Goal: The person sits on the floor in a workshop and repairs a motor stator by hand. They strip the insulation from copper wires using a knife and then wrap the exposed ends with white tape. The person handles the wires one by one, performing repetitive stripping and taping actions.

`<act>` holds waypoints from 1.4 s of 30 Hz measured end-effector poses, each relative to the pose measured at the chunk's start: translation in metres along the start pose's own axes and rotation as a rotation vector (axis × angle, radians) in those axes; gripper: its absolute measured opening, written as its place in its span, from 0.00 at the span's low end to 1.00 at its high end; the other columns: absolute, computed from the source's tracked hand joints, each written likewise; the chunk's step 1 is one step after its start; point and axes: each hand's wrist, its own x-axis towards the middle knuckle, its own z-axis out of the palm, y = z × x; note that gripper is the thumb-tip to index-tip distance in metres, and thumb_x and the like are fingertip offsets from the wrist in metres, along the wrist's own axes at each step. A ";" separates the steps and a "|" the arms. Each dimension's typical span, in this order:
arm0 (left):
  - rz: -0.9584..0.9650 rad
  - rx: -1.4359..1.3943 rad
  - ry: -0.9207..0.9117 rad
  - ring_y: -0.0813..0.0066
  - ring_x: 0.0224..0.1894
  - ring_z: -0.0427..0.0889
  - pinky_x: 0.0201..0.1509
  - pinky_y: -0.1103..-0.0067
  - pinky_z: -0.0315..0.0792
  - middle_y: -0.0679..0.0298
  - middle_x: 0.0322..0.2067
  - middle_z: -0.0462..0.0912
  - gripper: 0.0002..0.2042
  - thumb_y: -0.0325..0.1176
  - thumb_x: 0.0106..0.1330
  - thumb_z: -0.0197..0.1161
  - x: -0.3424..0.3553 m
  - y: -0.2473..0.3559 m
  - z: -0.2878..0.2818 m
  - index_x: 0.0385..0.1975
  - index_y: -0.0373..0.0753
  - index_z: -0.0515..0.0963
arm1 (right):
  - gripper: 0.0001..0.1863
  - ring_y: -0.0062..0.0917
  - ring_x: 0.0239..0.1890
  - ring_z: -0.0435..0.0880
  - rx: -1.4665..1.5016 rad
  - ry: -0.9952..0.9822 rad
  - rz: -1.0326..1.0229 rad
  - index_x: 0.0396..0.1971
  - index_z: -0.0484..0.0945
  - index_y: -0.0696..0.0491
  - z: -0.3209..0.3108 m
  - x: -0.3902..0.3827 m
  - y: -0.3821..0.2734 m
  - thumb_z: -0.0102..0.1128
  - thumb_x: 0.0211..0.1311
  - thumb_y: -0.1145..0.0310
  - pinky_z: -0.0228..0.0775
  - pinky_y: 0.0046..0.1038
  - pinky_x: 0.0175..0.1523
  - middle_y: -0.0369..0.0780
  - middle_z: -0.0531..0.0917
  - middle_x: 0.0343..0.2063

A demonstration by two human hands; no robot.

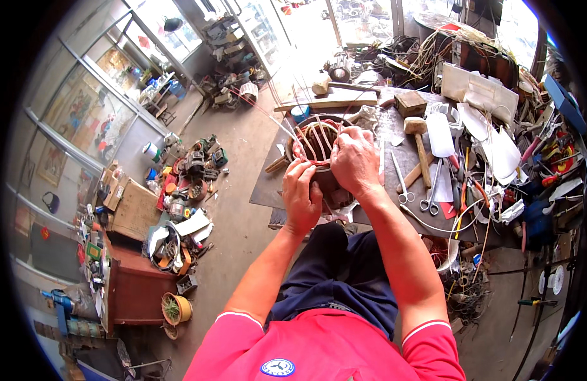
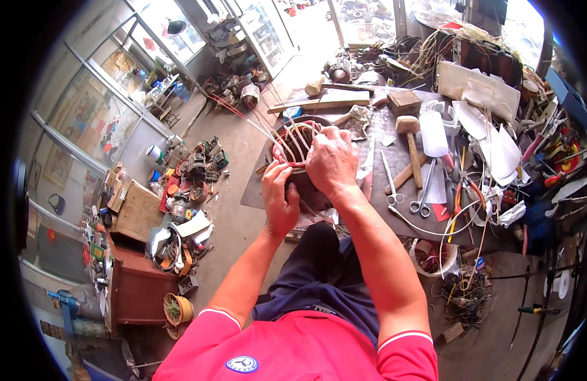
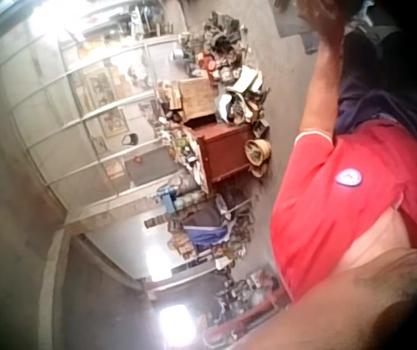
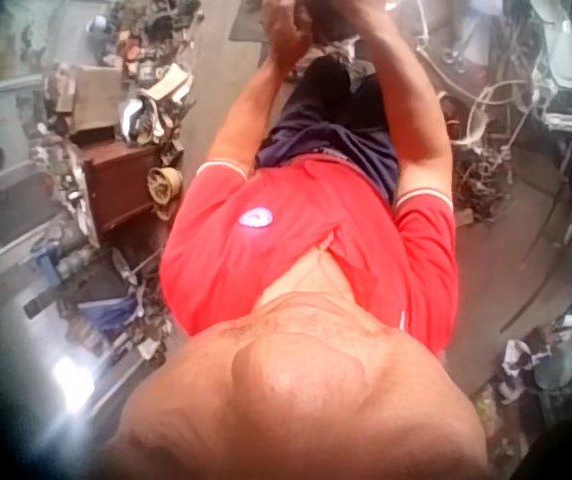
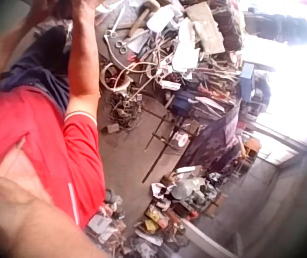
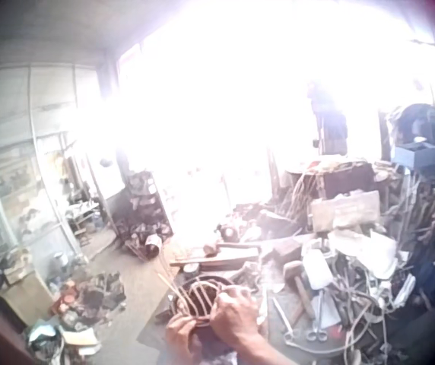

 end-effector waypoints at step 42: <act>-0.036 -0.259 -0.043 0.58 0.61 0.80 0.67 0.64 0.70 0.59 0.54 0.83 0.14 0.30 0.64 0.64 -0.005 -0.022 -0.010 0.50 0.42 0.83 | 0.04 0.28 0.50 0.84 0.042 -0.104 0.250 0.36 0.84 0.60 -0.008 0.004 -0.012 0.65 0.64 0.76 0.75 0.28 0.52 0.42 0.85 0.49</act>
